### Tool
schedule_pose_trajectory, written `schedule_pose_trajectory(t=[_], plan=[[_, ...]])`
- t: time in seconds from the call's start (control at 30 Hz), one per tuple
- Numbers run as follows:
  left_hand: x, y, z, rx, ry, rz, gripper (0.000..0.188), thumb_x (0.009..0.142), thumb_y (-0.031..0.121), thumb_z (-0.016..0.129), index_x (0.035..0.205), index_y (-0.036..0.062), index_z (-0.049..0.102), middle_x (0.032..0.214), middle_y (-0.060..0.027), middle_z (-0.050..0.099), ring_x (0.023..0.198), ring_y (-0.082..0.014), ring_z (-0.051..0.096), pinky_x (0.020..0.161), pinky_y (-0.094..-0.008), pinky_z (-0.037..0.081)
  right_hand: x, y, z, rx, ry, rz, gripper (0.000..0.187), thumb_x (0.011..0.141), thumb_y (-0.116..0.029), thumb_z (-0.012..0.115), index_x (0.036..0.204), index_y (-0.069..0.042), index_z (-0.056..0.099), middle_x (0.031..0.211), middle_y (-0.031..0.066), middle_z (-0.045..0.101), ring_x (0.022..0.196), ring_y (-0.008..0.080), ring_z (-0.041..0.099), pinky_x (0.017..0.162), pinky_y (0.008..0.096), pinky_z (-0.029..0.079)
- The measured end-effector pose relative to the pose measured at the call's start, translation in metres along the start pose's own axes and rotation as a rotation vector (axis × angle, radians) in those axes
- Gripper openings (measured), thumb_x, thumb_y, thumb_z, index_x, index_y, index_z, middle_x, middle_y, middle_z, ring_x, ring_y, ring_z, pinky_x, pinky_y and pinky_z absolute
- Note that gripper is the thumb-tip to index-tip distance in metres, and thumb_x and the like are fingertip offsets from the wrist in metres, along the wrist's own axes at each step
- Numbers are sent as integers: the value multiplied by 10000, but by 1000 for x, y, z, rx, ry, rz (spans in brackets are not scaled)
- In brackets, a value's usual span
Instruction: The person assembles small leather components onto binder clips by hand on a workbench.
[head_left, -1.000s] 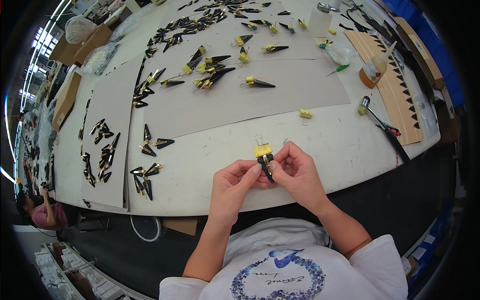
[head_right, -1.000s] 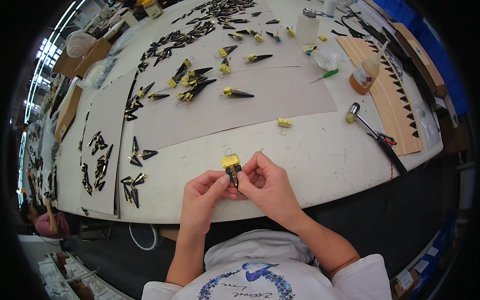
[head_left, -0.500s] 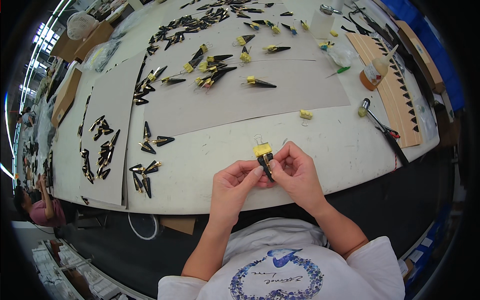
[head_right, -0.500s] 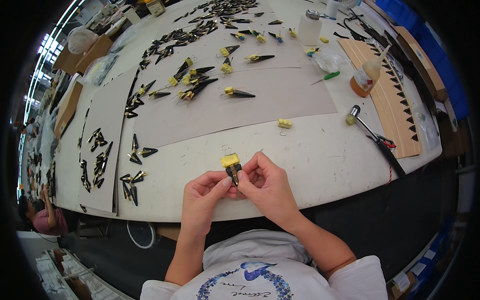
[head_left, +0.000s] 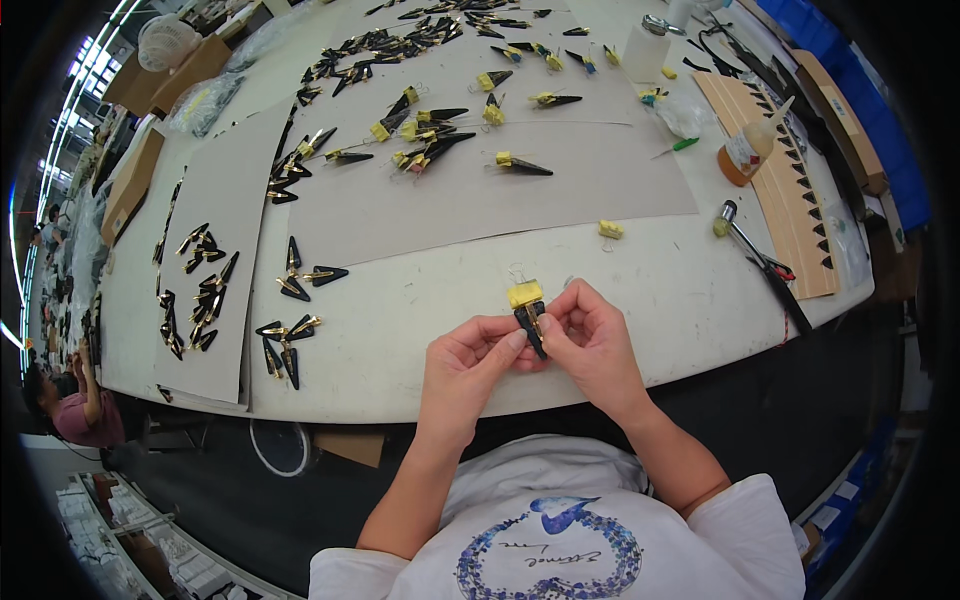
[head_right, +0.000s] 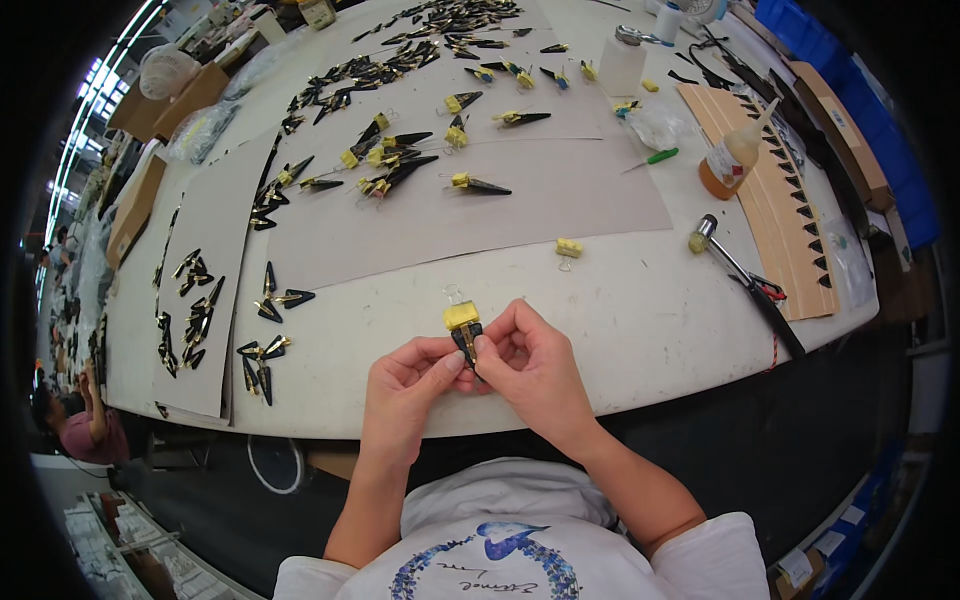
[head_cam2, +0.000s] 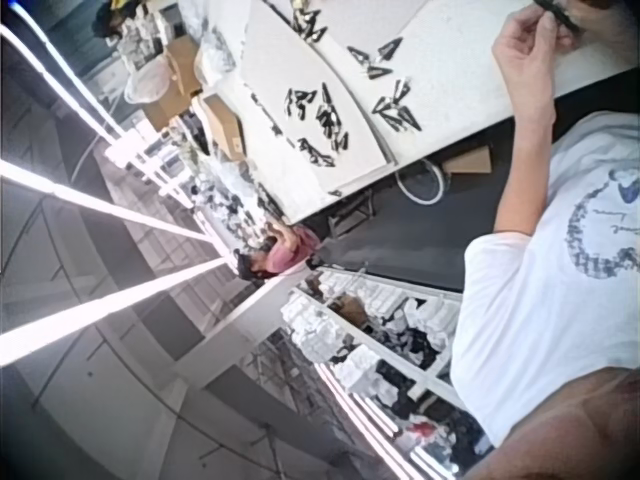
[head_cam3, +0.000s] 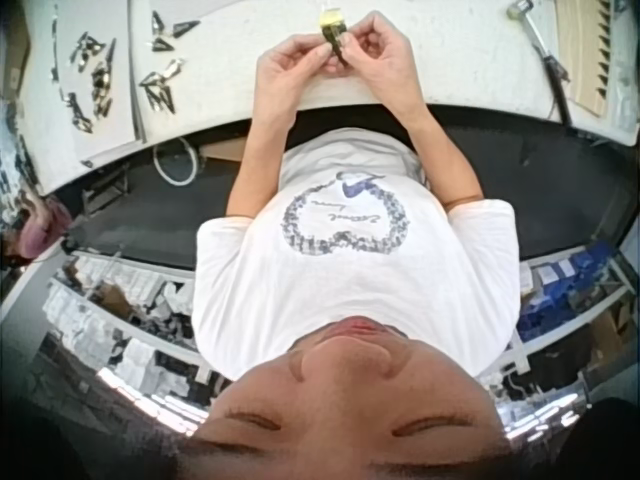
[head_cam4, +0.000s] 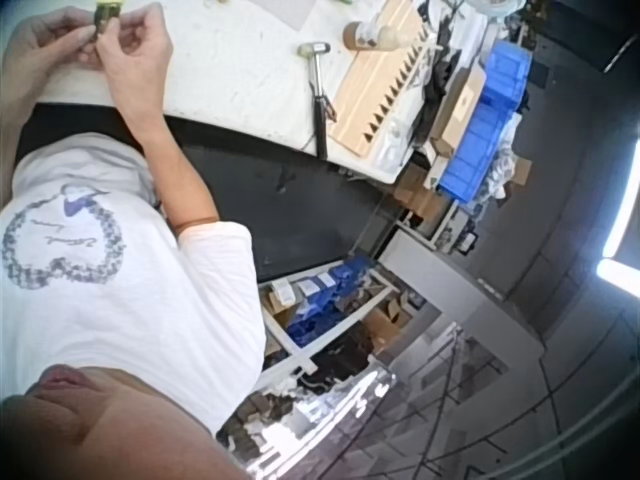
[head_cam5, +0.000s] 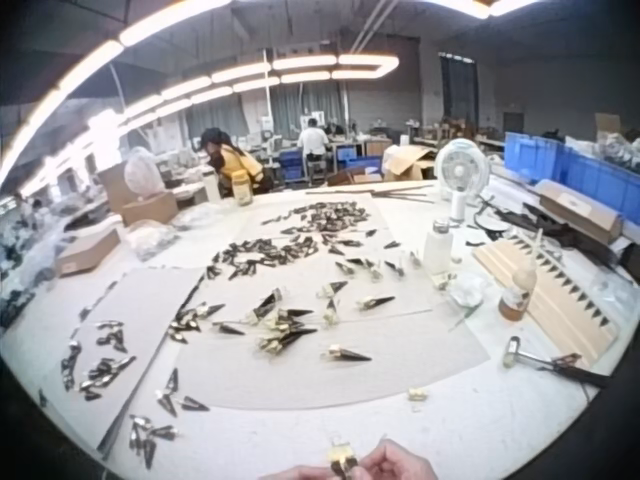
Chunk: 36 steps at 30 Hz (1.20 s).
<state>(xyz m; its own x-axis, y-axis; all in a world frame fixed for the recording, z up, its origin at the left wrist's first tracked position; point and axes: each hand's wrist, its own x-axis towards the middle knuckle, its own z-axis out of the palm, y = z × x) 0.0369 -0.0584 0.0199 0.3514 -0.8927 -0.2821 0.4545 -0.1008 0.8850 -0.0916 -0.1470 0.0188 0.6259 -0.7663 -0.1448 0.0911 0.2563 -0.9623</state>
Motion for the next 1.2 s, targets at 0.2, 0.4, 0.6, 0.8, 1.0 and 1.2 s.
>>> schedule_pose_trajectory(t=[0.2, 0.4, 0.6, 0.8, 1.0, 1.2], plan=[[-1, 0, -2, 5, -4, -6, 179, 884, 48, 622, 1024, -61, 630, 875, -109, 679, 760, -135, 648, 739, -250, 522, 0, 1, 0, 19, -6, 21, 93, 910, -27, 561, 873, 8, 483, 799, 55, 599, 689, 63, 597, 610, 222, 540], [1, 1, -2, 4, -10, -11, 169, 888, 57, 619, 1012, -57, 632, 867, -100, 677, 760, -129, 645, 739, -247, 521, 0, 3, 0, 13, -5, 8, 95, 908, -30, 565, 870, 6, 487, 791, 52, 597, 683, 56, 592, 591, 217, 520], [0, 1, -1, 9, -15, -9, 169, 884, 53, 621, 1015, -54, 630, 875, -100, 677, 767, -128, 647, 745, -245, 521, 0, 2, 2, -18, 13, -9, 97, 910, -32, 565, 866, 4, 487, 790, 49, 597, 678, 56, 592, 599, 212, 518], [0, 3, -2, -2, -50, -17, 171, 884, 51, 619, 1018, -54, 626, 890, -101, 678, 777, -131, 651, 751, -243, 523, 0, 2, 0, -13, 12, 12, 99, 911, -36, 566, 865, 2, 488, 783, 46, 592, 675, 55, 592, 601, 210, 520], [0, 3, -2, -9, -49, -12, 162, 880, 51, 623, 1005, -52, 627, 882, -98, 676, 779, -130, 651, 750, -240, 522, -1, 1, 0, -14, -2, 10, 100, 912, -40, 567, 865, 1, 489, 780, 44, 590, 672, 55, 591, 600, 209, 521], [1, 3, -2, 11, -49, -22, 183, 874, 39, 622, 1029, -58, 620, 888, -100, 674, 780, -129, 648, 760, -241, 521, -1, 1, 1, 26, 11, 17, 103, 911, -48, 568, 865, 1, 491, 781, 51, 598, 664, 57, 592, 598, 210, 521]])
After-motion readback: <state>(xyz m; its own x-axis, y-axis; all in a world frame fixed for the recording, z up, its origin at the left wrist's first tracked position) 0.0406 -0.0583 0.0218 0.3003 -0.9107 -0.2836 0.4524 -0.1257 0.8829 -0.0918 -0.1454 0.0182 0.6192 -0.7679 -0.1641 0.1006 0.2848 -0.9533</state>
